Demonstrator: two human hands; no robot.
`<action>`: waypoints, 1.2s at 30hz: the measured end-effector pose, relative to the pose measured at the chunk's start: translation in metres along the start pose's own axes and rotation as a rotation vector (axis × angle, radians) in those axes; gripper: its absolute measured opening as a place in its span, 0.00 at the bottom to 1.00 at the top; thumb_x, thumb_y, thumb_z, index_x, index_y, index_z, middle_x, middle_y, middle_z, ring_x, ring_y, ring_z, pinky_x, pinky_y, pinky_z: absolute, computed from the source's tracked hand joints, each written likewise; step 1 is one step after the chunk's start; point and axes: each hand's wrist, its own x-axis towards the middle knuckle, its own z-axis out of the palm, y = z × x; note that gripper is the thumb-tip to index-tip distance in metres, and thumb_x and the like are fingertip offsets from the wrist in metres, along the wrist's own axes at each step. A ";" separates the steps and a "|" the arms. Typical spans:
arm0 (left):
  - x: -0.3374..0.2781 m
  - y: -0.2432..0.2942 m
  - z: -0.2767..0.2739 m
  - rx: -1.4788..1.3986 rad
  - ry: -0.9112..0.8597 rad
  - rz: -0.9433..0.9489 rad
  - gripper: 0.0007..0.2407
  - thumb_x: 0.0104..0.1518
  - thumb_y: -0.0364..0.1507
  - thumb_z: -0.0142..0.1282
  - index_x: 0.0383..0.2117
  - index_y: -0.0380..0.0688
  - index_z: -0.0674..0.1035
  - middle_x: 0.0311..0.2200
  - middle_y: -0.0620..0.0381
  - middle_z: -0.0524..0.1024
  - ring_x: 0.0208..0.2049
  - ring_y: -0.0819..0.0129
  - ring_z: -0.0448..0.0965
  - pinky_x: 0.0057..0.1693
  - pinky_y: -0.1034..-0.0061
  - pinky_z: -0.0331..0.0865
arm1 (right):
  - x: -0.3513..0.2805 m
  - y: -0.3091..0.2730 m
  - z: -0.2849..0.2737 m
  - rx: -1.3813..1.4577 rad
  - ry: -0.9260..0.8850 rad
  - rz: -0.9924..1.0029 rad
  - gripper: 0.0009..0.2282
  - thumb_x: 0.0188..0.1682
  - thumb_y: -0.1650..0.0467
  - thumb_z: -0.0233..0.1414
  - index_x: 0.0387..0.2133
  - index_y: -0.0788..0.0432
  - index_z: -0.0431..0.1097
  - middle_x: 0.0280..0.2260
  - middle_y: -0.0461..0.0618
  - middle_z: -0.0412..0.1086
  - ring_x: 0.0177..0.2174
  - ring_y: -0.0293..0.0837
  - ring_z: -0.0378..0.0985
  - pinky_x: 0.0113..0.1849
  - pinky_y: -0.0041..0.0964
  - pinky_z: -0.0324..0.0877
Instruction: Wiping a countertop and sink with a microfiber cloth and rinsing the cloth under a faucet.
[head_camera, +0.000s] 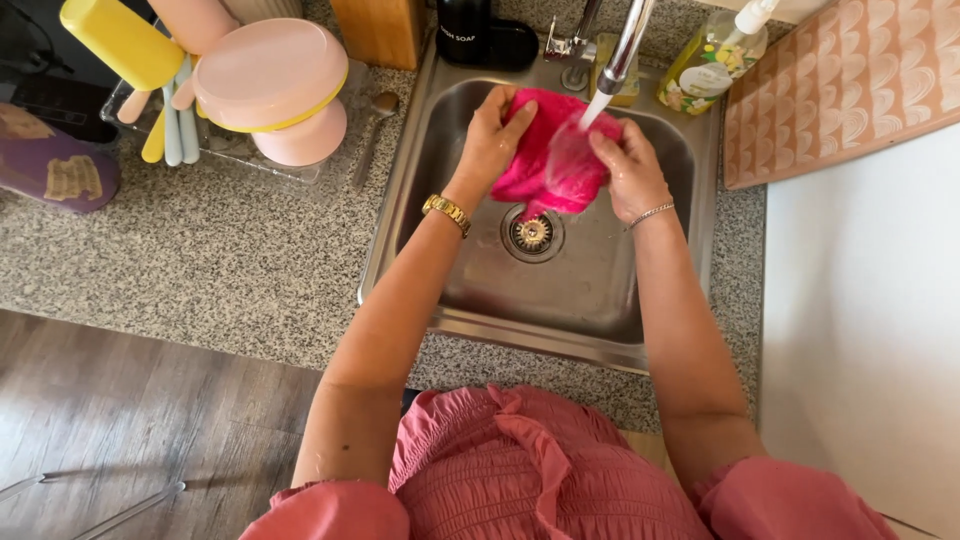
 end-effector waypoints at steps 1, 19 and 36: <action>-0.003 -0.016 -0.002 0.001 -0.003 -0.001 0.06 0.63 0.34 0.53 0.35 0.46 0.75 0.26 0.63 0.74 0.26 0.76 0.71 0.35 0.79 0.67 | -0.003 -0.001 0.006 0.002 0.003 0.000 0.13 0.48 0.65 0.61 0.42 0.55 0.67 0.38 0.45 0.70 0.40 0.42 0.75 0.43 0.38 0.71; -0.008 -0.097 0.058 -0.445 0.049 -0.017 0.27 0.39 0.11 0.69 0.48 0.43 0.75 0.41 0.38 0.77 0.31 0.43 0.86 0.37 0.59 0.86 | -0.011 0.017 -0.016 0.616 0.207 -0.035 0.06 0.47 0.68 0.61 0.27 0.43 0.70 0.39 0.51 0.79 0.44 0.51 0.82 0.54 0.50 0.72; -0.039 0.030 0.038 0.629 -0.065 0.166 0.39 0.49 0.59 0.60 0.67 0.62 0.58 0.53 0.46 0.68 0.50 0.47 0.72 0.51 0.55 0.74 | -0.021 -0.037 0.078 0.727 0.388 0.435 0.25 0.35 0.51 0.57 0.41 0.53 0.71 0.41 0.51 0.72 0.45 0.54 0.79 0.45 0.44 0.80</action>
